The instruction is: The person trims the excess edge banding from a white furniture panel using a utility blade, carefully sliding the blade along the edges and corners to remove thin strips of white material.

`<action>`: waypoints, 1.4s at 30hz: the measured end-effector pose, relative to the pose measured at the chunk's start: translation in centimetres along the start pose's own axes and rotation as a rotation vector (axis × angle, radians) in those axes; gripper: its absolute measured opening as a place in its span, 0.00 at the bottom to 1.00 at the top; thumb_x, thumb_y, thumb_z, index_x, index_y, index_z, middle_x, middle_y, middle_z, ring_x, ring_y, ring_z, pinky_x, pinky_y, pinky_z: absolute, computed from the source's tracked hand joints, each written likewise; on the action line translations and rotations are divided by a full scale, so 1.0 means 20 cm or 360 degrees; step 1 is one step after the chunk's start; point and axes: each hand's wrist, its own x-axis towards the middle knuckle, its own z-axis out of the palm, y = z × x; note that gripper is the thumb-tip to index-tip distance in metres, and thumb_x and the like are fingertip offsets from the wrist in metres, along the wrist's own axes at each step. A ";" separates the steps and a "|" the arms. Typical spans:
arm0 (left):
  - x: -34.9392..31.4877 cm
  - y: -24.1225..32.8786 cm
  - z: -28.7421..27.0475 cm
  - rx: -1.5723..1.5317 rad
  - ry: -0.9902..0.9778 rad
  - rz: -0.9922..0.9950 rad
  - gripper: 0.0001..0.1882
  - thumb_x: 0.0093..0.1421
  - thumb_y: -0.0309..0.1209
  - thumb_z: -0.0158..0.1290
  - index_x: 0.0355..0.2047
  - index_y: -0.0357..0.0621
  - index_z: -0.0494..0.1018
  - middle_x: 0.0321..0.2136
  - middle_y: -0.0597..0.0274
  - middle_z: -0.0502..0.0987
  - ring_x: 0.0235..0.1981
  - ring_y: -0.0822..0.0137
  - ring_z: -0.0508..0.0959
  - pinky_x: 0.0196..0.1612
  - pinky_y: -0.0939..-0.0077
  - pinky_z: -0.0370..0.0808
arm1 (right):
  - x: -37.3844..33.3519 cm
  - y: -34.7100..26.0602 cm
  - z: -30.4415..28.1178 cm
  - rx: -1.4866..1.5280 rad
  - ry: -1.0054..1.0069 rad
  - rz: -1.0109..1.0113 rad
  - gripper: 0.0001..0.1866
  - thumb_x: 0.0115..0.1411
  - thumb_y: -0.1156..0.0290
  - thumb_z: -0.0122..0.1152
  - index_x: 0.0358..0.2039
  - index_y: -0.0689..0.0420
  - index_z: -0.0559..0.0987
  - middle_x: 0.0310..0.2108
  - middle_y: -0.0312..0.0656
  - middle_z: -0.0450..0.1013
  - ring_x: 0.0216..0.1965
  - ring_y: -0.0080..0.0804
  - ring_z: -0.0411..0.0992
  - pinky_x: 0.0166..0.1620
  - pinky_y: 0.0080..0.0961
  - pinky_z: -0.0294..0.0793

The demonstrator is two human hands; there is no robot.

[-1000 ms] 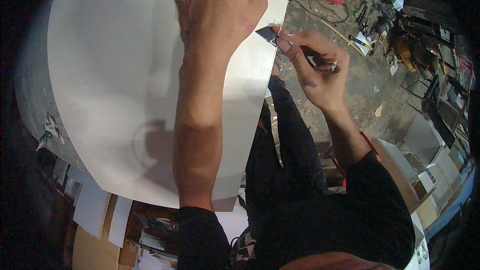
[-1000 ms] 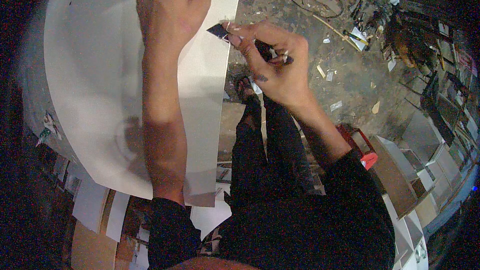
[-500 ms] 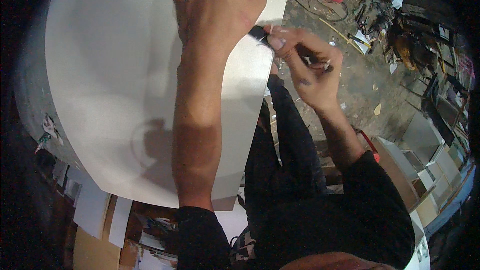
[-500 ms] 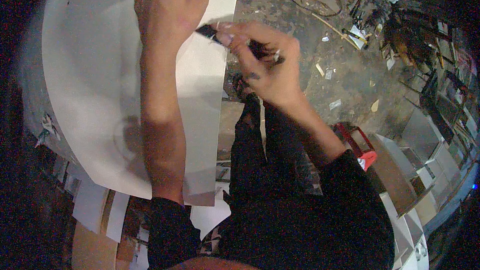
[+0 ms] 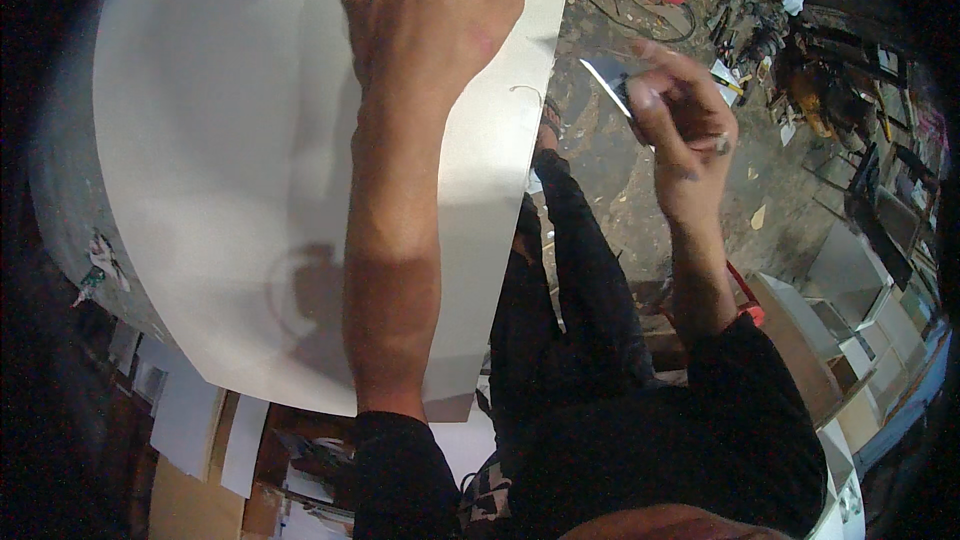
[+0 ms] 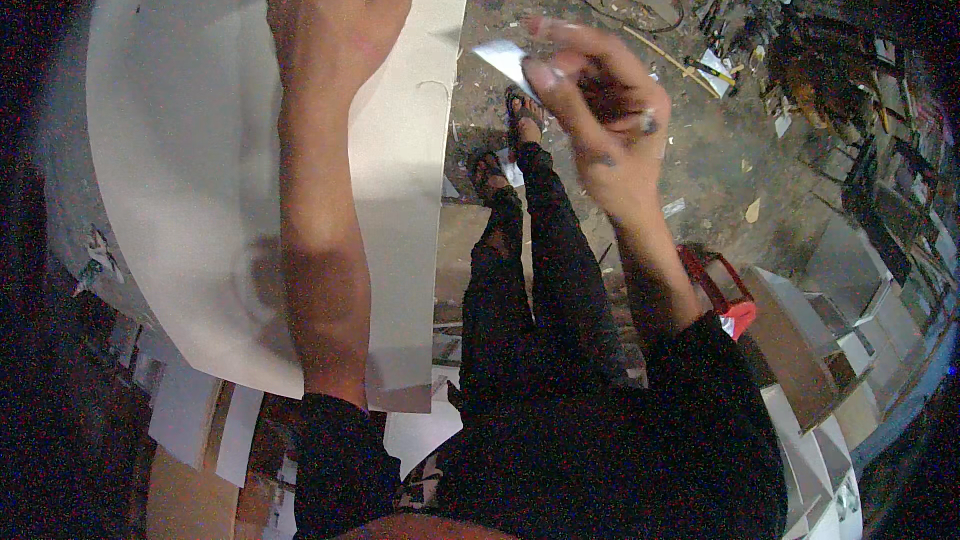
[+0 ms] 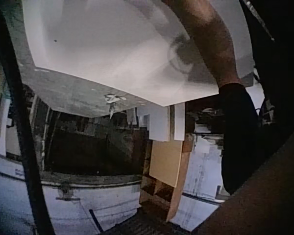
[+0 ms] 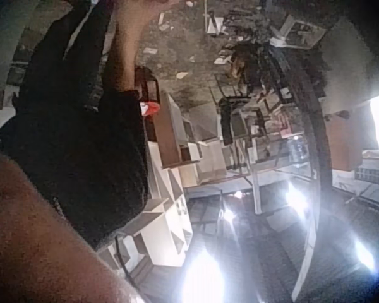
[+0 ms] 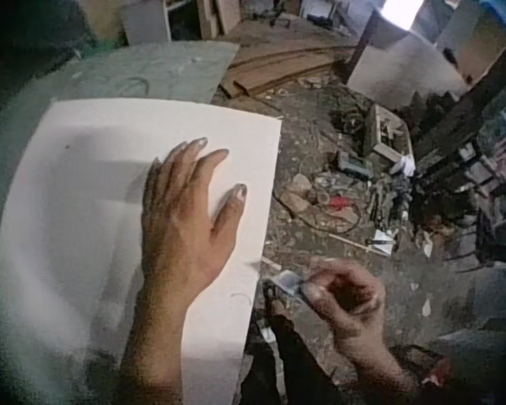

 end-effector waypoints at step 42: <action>0.01 -0.06 0.08 -0.0183 0.0360 0.0008 0.16 0.61 0.36 0.53 0.43 0.37 0.74 0.44 0.47 0.76 0.49 0.48 0.74 0.55 0.55 0.67 | 0.36 -0.05 0.01 -0.0799 -0.1246 -0.0877 0.11 0.60 0.83 0.58 0.42 0.62 0.82 0.39 0.45 0.79 0.41 0.29 0.77 0.45 0.23 0.75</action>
